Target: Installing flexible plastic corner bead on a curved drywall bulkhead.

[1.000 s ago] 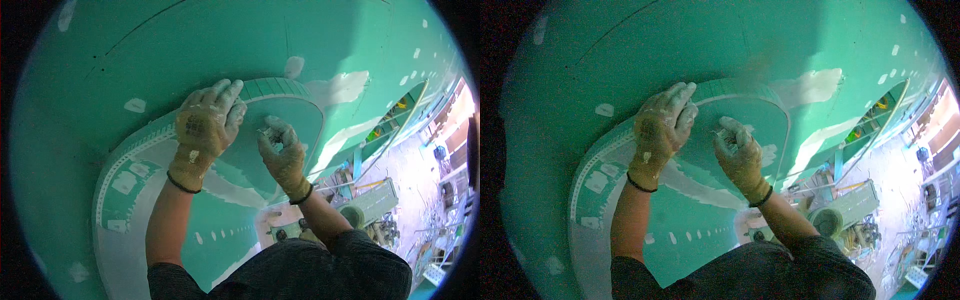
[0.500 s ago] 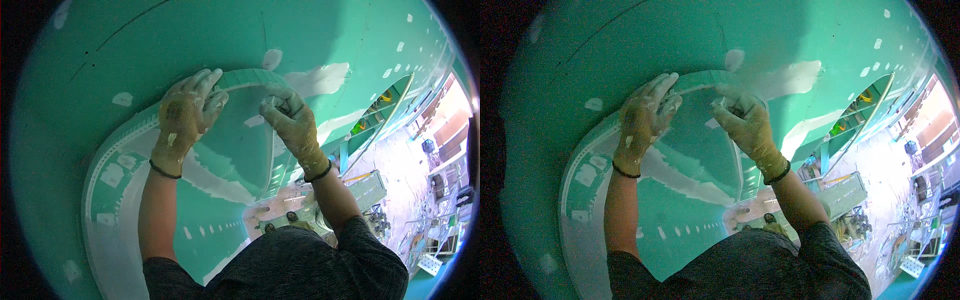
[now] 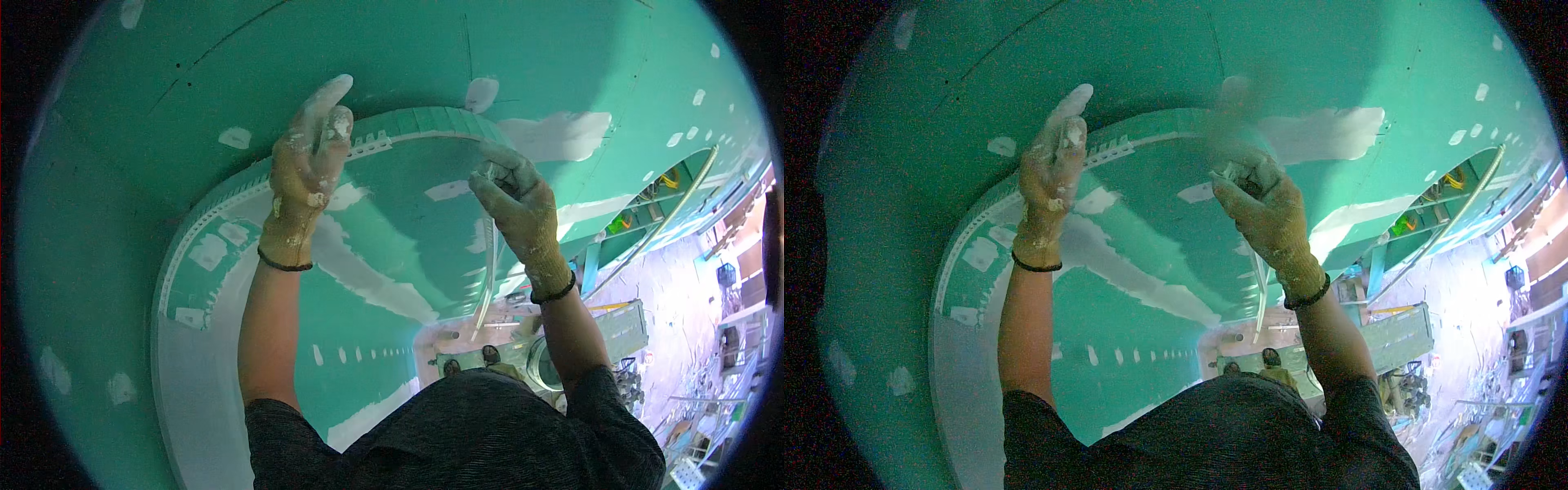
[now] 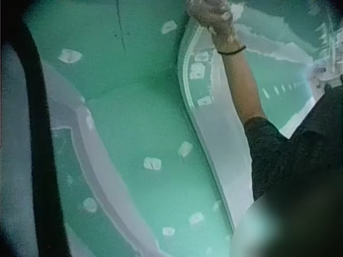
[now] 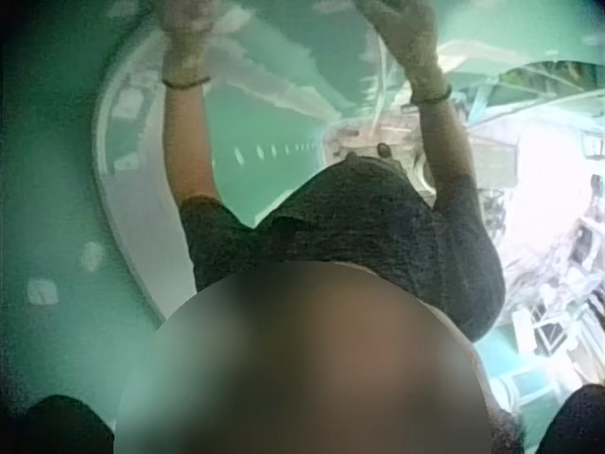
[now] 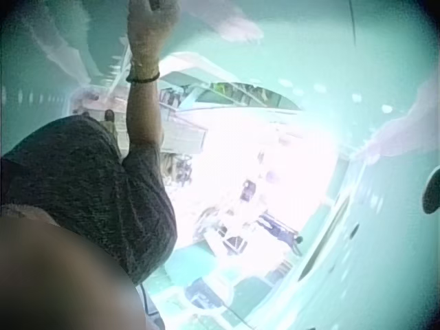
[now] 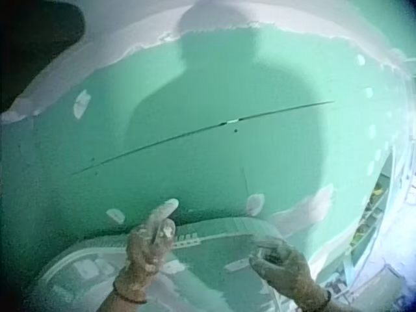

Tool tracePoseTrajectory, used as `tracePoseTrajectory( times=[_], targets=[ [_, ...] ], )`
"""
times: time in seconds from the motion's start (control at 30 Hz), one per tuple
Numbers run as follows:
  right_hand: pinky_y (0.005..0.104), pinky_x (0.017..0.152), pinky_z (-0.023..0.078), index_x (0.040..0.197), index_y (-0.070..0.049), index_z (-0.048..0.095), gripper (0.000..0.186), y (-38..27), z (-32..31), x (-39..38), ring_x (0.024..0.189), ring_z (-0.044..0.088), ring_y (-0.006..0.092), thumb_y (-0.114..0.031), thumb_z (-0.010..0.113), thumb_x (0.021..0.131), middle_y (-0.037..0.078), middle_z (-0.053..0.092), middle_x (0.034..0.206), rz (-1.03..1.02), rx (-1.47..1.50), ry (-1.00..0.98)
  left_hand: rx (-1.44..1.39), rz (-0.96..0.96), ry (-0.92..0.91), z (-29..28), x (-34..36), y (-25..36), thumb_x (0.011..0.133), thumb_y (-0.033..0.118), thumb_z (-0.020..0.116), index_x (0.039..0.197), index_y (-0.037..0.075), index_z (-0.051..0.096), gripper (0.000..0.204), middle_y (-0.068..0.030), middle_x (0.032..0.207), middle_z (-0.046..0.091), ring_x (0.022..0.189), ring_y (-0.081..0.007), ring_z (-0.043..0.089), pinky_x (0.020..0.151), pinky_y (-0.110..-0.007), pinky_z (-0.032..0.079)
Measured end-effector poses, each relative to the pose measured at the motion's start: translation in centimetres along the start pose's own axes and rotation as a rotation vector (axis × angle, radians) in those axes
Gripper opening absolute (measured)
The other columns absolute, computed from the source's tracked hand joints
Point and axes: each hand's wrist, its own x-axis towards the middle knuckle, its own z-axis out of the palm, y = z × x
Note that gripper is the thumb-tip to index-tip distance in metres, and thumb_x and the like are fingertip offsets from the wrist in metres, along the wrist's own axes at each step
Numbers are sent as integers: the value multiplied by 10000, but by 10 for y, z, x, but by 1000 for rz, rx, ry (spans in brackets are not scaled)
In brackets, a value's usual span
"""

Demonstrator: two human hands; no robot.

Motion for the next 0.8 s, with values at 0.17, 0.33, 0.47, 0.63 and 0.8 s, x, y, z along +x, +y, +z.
tracePoseTrajectory(
  times=[0.17, 0.33, 0.47, 0.63, 0.8],
  targets=[
    [213, 685, 485, 1335, -12, 632, 409, 8, -7, 2, 792, 577, 36, -129, 747, 961, -31, 657, 939, -11, 9, -13, 194, 206, 30, 1, 3, -13, 991, 280, 671, 1368, 64, 656, 434, -177, 1285, 697, 1151, -361, 680, 997, -426, 539],
    [215, 604, 466, 1298, -42, 653, 370, 16, -11, 4, 713, 565, 27, -184, 749, 970, -43, 653, 866, -38, -4, 7, 591, 389, 78, -3, 1, -15, 968, 311, 705, 1390, 105, 638, 475, -150, 1323, 679, 1228, -405, 623, 1062, -535, 484],
    [217, 603, 459, 1269, -44, 660, 339, 17, -19, 6, 691, 550, 25, -175, 748, 969, -56, 632, 833, -71, 81, -34, 725, 431, 122, -7, -1, -7, 969, 325, 704, 1423, 135, 614, 500, -140, 1357, 654, 1274, -405, 590, 1104, -564, 448],
    [234, 832, 523, 1370, 20, 593, 426, 2, -22, 8, 941, 631, 73, -42, 715, 966, 4, 672, 1065, 59, -114, -88, 814, 378, 191, -4, -14, 10, 984, 339, 679, 1443, 142, 597, 507, -147, 1434, 598, 1360, -381, 538, 1157, -580, 405],
    [283, 855, 544, 1391, -1, 584, 449, 12, -31, 11, 978, 652, 118, -85, 710, 967, 29, 679, 1070, 10, 174, -129, 592, 247, -11, 23, -89, 51, 960, 338, 709, 1427, 91, 601, 540, -168, 1398, 635, 1301, -393, 600, 1126, -560, 449]
  ],
)
